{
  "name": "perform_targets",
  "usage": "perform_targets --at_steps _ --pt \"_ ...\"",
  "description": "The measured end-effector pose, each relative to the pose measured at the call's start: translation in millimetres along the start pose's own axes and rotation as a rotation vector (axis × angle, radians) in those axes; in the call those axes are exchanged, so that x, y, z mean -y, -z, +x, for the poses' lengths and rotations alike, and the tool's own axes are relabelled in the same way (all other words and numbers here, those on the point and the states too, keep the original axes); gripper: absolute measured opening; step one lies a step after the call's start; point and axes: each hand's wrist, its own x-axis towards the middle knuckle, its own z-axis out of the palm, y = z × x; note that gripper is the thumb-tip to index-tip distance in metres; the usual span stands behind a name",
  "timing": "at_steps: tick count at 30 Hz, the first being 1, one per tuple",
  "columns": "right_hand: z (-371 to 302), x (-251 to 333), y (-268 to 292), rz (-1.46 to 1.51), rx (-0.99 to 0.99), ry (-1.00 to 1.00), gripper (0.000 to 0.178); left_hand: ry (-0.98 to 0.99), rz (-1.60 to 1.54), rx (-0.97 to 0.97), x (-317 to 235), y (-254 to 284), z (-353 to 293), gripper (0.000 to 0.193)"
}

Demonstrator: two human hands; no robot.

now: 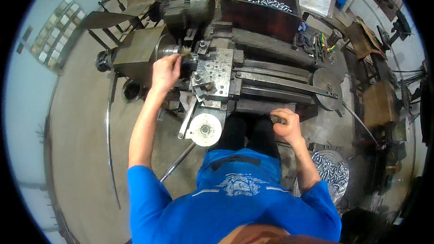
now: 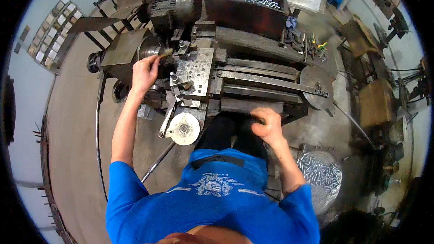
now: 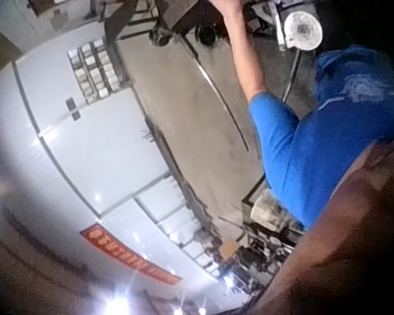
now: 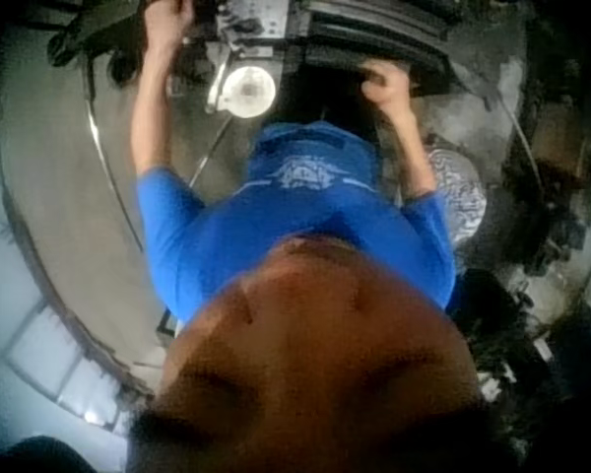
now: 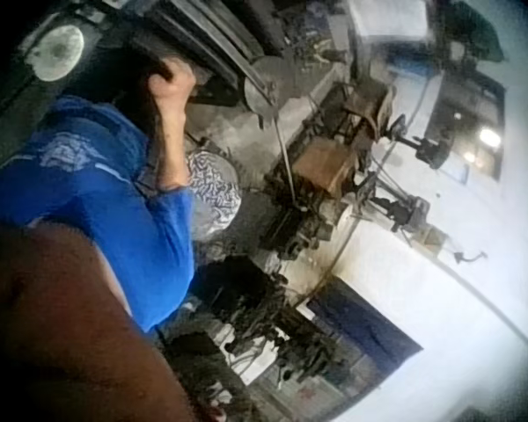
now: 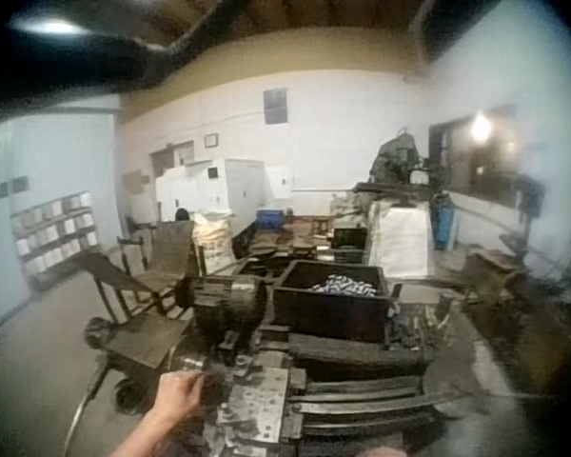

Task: The person operates a metal turning machine, repeatedly loading small metal pieces into the chuck, engaging the cutting tool, and collecting the finished parts. The person uses a long metal rod to assist with loading and unloading the workpieces.

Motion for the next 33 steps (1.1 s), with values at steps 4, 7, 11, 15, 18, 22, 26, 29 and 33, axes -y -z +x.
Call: perform_targets --at_steps 4,7,11,15,18,22,26,29,33 --pt "-24 -8 -3 0.073 -0.084 -0.055 0.037 0.028 0.025 -0.250 13 44 8 0.016" --pt "-62 -34 39 -0.108 -0.175 -0.113 0.035 0.097 0.037 -0.281 11 36 17 0.018" --pt "-98 -43 46 -0.256 -0.158 -0.220 0.036 0.397 0.301 0.256 51 51 10 0.033" --pt "-95 -51 26 0.034 -0.137 -0.610 0.050 0.268 -0.019 0.214 115 108 4 0.042" --pt "-128 -96 36 0.068 -0.259 -0.687 0.054 0.125 0.078 0.231 122 99 28 0.055" --pt "-213 -108 98 -0.284 -0.483 -0.797 0.044 0.346 -0.048 0.283 142 73 2 0.057" --pt "-296 -167 135 -0.749 -0.413 -1.051 0.035 0.304 0.012 0.136 197 90 -2 0.055" --pt "-303 -156 150 -0.721 -0.328 -0.918 0.028 0.331 0.024 0.199 148 103 -12 0.048" --pt "-260 -132 141 -0.599 0.068 -0.775 0.040 0.336 0.128 0.187 32 125 -20 0.038"
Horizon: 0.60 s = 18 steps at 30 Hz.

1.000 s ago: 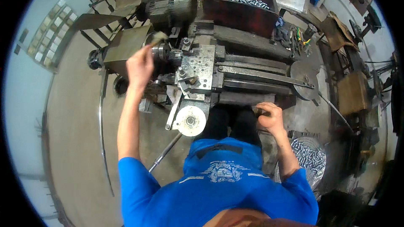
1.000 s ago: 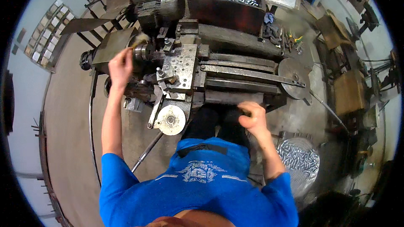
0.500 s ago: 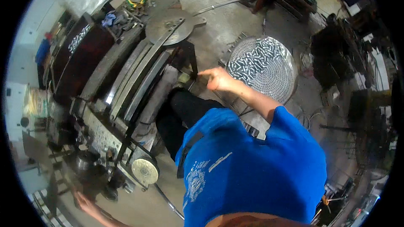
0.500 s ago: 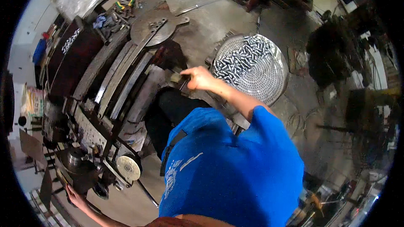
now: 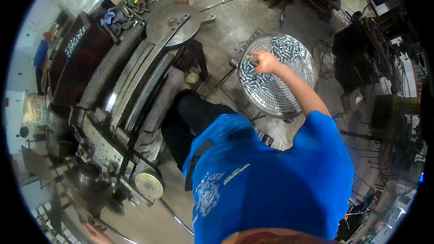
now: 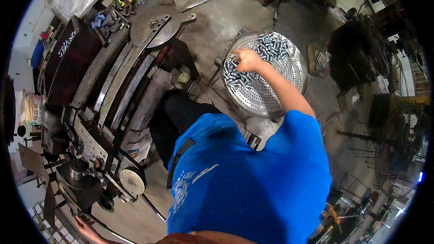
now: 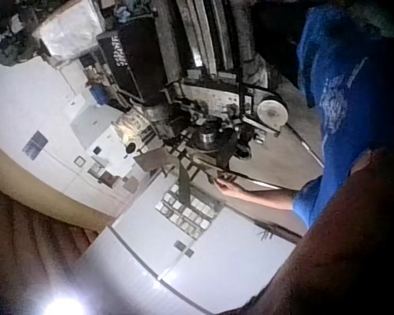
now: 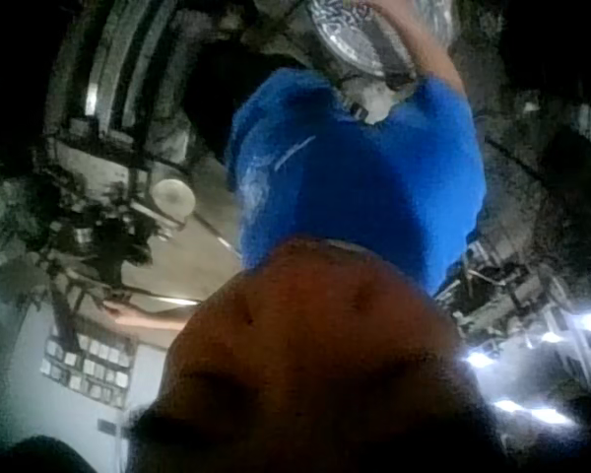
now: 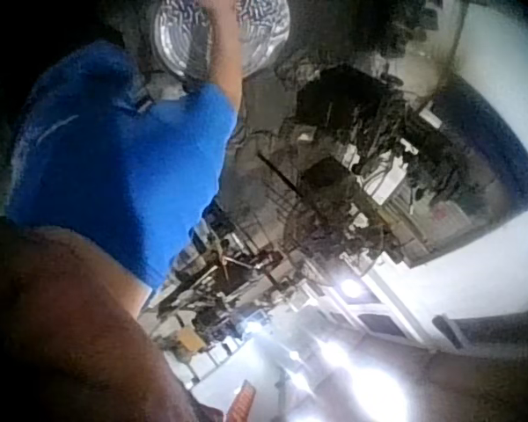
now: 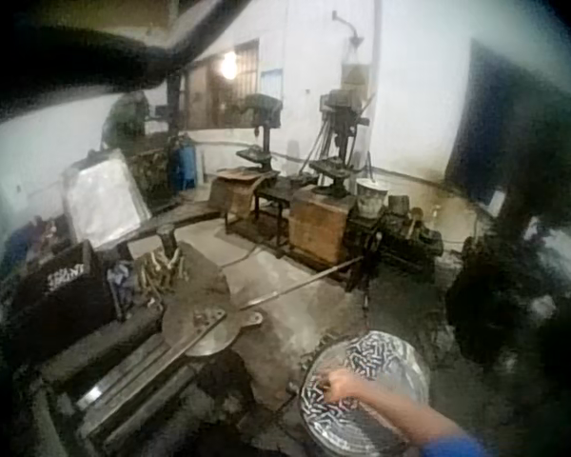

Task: The person operates a metal turning machine, repeatedly loading small metal pieces into the chuck, engaging the cutting tool, and collecting the finished parts. The person uses a long metal rod to assist with loading and unloading the workpieces.

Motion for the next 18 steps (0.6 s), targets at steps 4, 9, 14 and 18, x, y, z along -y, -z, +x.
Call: perform_targets --at_steps 4,9,14,18 --pt "28 -16 -25 0.038 0.119 -0.057 0.032 0.023 -0.178 0.151 107 -9 31 0.052" --pt "42 -3 -20 -0.223 0.293 0.040 0.028 0.009 -0.112 0.150 84 -14 26 0.045" --pt "38 16 0 -0.205 0.146 -0.102 0.027 0.016 -0.111 0.129 24 -10 -12 0.042" --pt "20 73 40 -0.046 -0.054 -0.218 0.022 0.014 -0.142 0.133 -52 12 -53 0.039"
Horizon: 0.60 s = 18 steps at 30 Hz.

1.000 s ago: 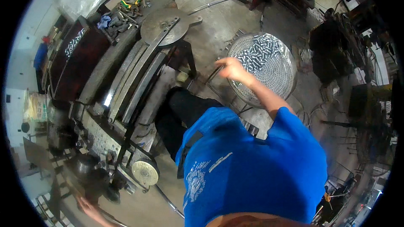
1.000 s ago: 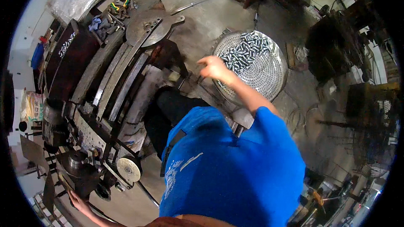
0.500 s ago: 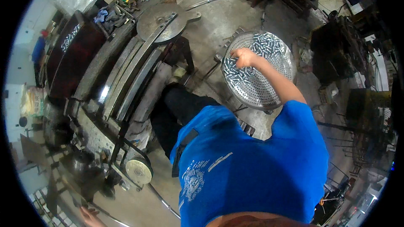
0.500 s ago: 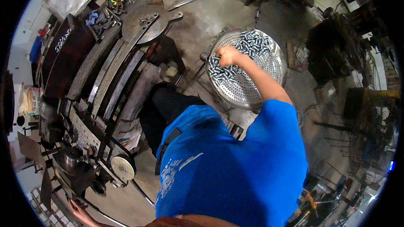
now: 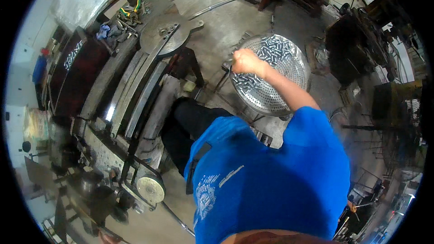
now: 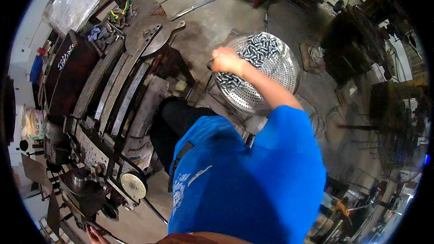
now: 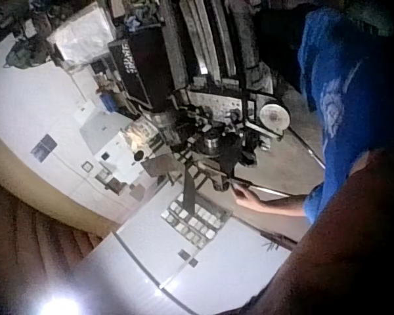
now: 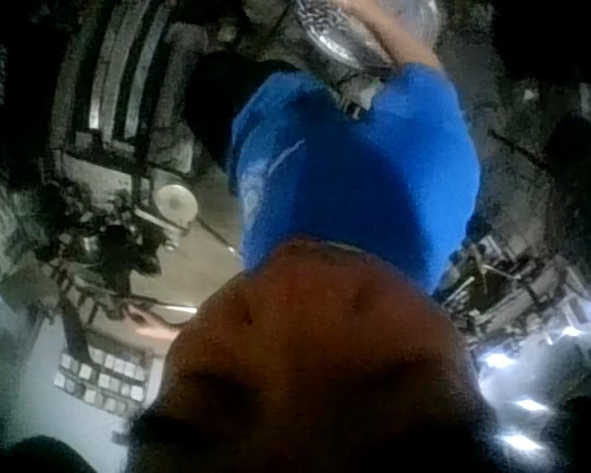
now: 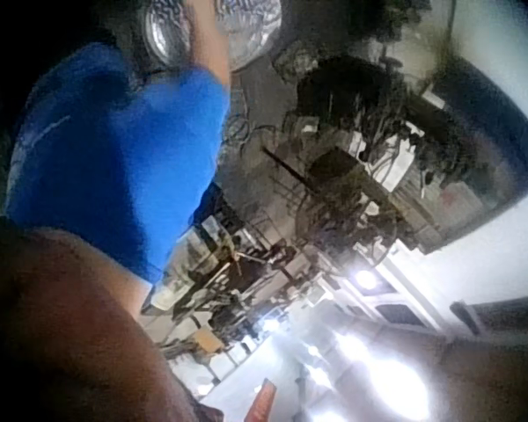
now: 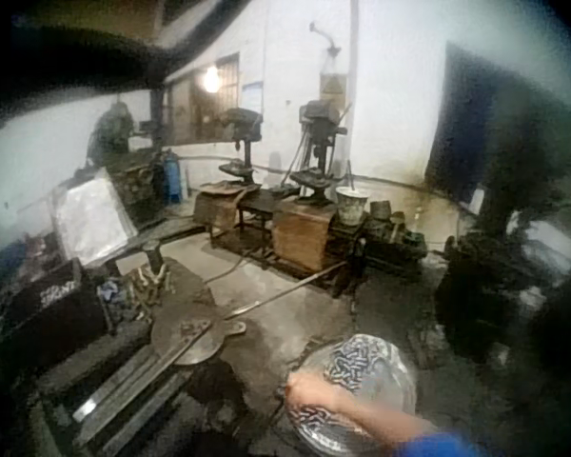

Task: The person operates a metal turning machine, repeatedly loading small metal pieces into the chuck, engaging the cutting tool, and collecting the finished parts. The person uses a long metal rod to assist with loading and unloading the workpieces.

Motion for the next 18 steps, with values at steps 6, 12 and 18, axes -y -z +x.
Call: perform_targets --at_steps 6,12,18 --pt "-18 157 13 0.982 -0.045 0.884 0.031 -0.165 -0.359 0.263 -33 -56 -1 0.034" --pt "-35 270 43 0.912 -0.173 1.352 0.039 -0.387 -0.718 0.637 -128 -145 -1 0.026" --pt "-45 321 52 0.768 -0.178 1.507 0.043 -0.348 -0.756 0.488 -105 -143 -6 0.028"
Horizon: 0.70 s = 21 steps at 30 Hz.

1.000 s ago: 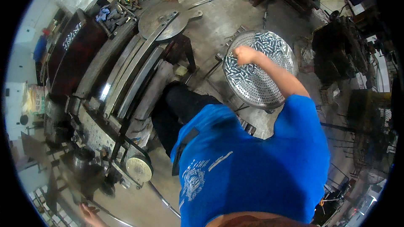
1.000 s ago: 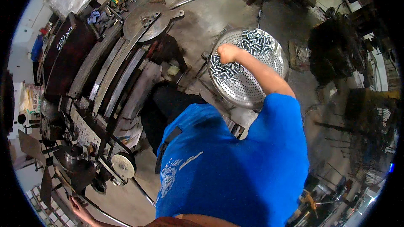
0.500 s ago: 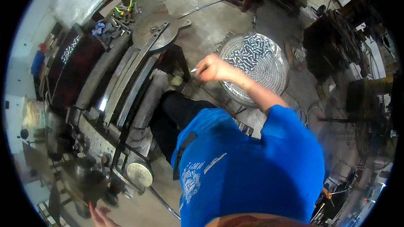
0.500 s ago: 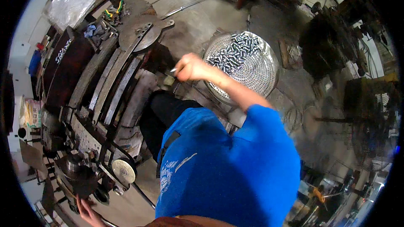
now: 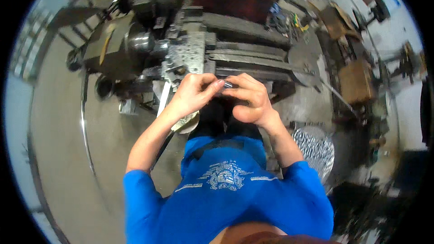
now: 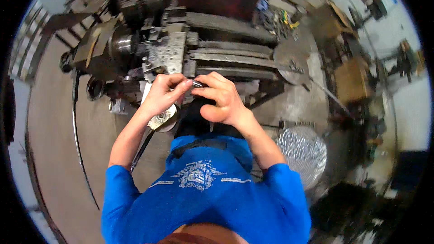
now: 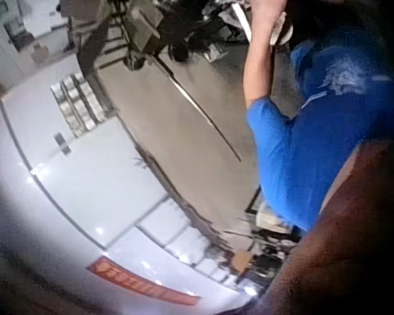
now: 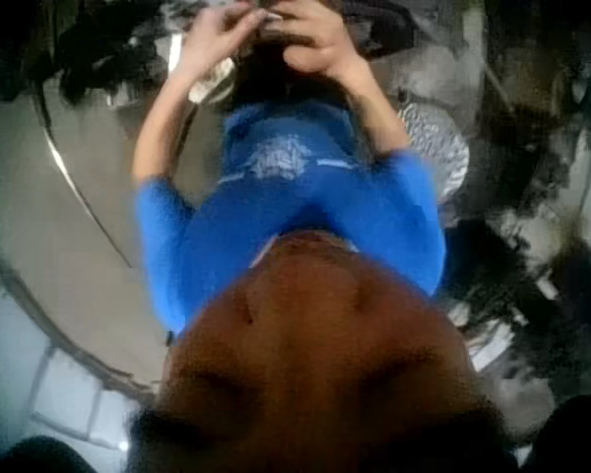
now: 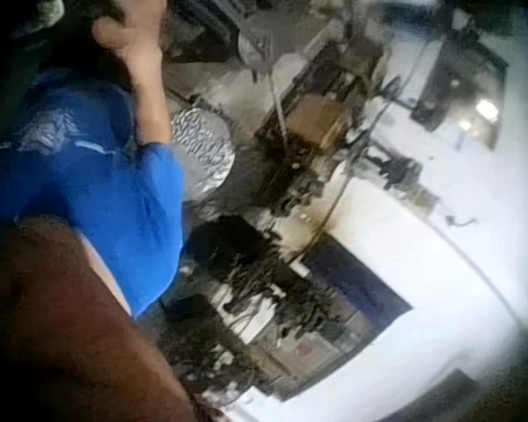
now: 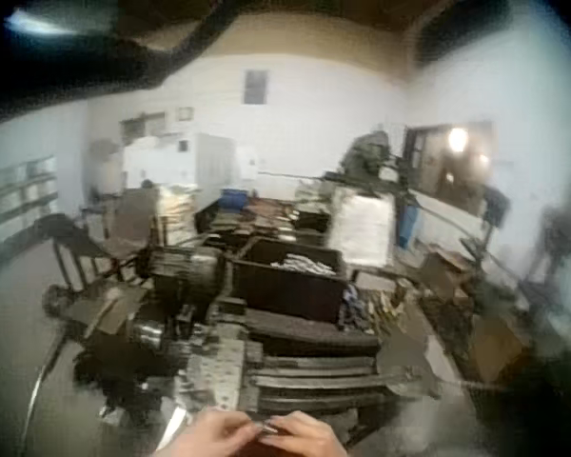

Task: The person operates a metal turning machine, repeatedly loading small metal pieces into the chuck, engaging the cutting tool, and collecting the finished parts. The person uses a long metal rod to assist with loading and unloading the workpieces.

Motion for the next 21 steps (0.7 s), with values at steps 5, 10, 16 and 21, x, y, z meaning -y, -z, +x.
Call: perform_targets --at_steps 5,10,16,21 --pt "35 -5 -19 -0.064 0.176 0.031 0.040 -0.111 0.334 -0.108 11 33 -9 0.029" --pt "77 -7 -38 -0.042 0.337 0.095 0.037 -0.169 0.399 -0.289 24 55 -23 0.027" --pt "138 -8 -63 -0.017 0.566 0.193 0.032 -0.205 0.728 -0.467 37 86 -39 0.024" --pt "190 -49 -100 -0.215 0.549 0.238 0.030 -0.172 0.787 -0.680 38 148 -81 0.012"
